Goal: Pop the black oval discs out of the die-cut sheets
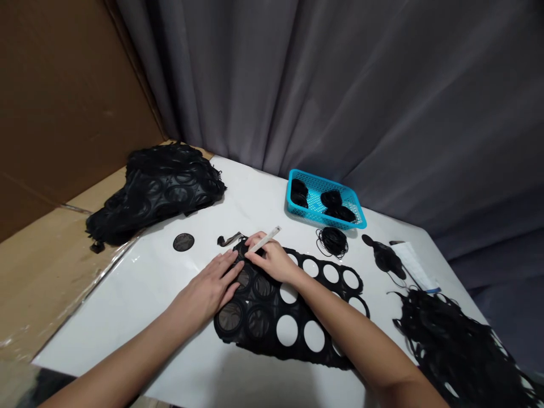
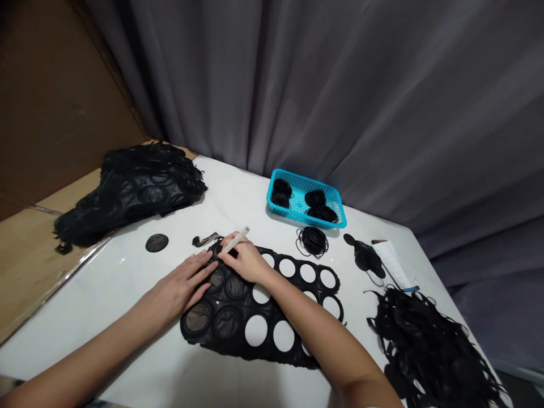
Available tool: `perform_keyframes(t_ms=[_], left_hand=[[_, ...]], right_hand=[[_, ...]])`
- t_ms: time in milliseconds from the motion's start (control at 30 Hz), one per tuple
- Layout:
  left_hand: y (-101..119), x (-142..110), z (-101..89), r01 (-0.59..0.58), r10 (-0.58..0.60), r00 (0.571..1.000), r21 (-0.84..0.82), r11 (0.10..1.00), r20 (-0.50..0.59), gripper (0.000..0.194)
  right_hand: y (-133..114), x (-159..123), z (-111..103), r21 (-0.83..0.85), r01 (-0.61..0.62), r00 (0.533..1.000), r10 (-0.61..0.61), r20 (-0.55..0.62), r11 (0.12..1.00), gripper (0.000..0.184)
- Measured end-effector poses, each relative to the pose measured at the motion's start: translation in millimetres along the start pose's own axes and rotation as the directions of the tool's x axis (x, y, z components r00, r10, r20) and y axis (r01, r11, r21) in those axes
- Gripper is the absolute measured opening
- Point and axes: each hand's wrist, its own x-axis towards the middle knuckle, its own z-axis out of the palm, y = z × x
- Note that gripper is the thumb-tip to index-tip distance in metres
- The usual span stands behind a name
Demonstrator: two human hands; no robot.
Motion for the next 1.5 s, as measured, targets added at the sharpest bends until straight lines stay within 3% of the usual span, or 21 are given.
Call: perform_keyframes(t_ms=[167, 367, 467, 500, 567, 633, 667, 767, 833, 900, 967, 1033, 1200, 1500], left_hand=[[1, 1, -2.3, -0.009, 0.009, 1.0, 0.008, 1.0, 0.012, 0.039], [1, 1, -3.2, 0.008, -0.008, 1.0, -0.004, 1.0, 0.001, 0.04], [0, 0, 0.1, 0.01, -0.01, 1.0, 0.0, 1.0, -0.004, 0.038], [-1, 1, 0.9, 0.012, -0.012, 1.0, 0.005, 1.0, -0.005, 0.038], [-3, 2, 0.5, 0.016, -0.016, 1.0, 0.011, 1.0, -0.009, 0.037], [-3, 3, -3.9, 0.015, -0.015, 1.0, 0.011, 1.0, -0.016, 0.036], [-2, 4, -7.8, 0.02, -0.019, 1.0, 0.014, 1.0, -0.022, 0.037], [10, -2, -22.7, 0.067, -0.067, 0.997, 0.014, 0.998, -0.03, 0.041], [25, -12, -30.5, 0.092, -0.092, 0.995, -0.002, 0.996, -0.025, 0.04], [41, -24, -33.2, 0.085, -0.085, 0.996, 0.004, 0.996, -0.025, 0.038], [54, -36, -31.2, 0.07, -0.068, 0.997, 0.043, 0.997, -0.036, 0.039], [61, -44, -27.4, 0.066, -0.063, 0.997, 0.079, 0.995, -0.042, 0.041], [62, -48, -24.1, 0.062, -0.06, 0.998, 0.088, 0.994, -0.034, 0.042], [63, -49, -24.0, 0.052, -0.05, 0.999, 0.111, 0.992, -0.021, 0.041]], right_hand=[[-3, -2, 1, -0.053, 0.021, 1.0, -0.021, -0.004, 0.998, 0.011], [-7, -16, 28, -0.354, 0.102, 0.993, -0.115, -0.017, 0.93, 0.016], [4, -3, 16, -0.304, -0.024, 0.987, -0.027, -0.161, 0.952, 0.018], [9, 3, 6, -0.236, -0.104, 0.965, 0.04, -0.261, 0.966, 0.019], [16, 16, -20, -0.081, -0.252, 0.864, 0.186, -0.469, 0.964, 0.024], [17, 21, -42, -0.026, -0.276, 0.791, 0.212, -0.574, 0.961, 0.027], [15, 20, -47, -0.026, -0.258, 0.786, 0.194, -0.587, 0.966, 0.027], [-3, 3, -36, -0.056, -0.143, 0.881, 0.101, -0.462, 0.988, 0.023], [-16, -15, -13, -0.093, -0.033, 0.955, 0.004, -0.297, 0.995, 0.02], [-26, -32, 11, -0.113, 0.09, 0.984, -0.106, -0.146, 0.99, 0.018], [-31, -43, 26, -0.093, 0.151, 0.986, -0.157, -0.054, 0.984, 0.017], [-33, -48, 32, -0.05, 0.127, 0.992, -0.128, -0.017, 0.991, 0.015], [-36, -45, 27, 0.015, -0.004, 1.0, 0.004, 0.029, 1.0, 0.013], [-37, -45, 29, -0.012, 0.007, 0.999, -0.007, 0.047, 1.0, 0.014]])
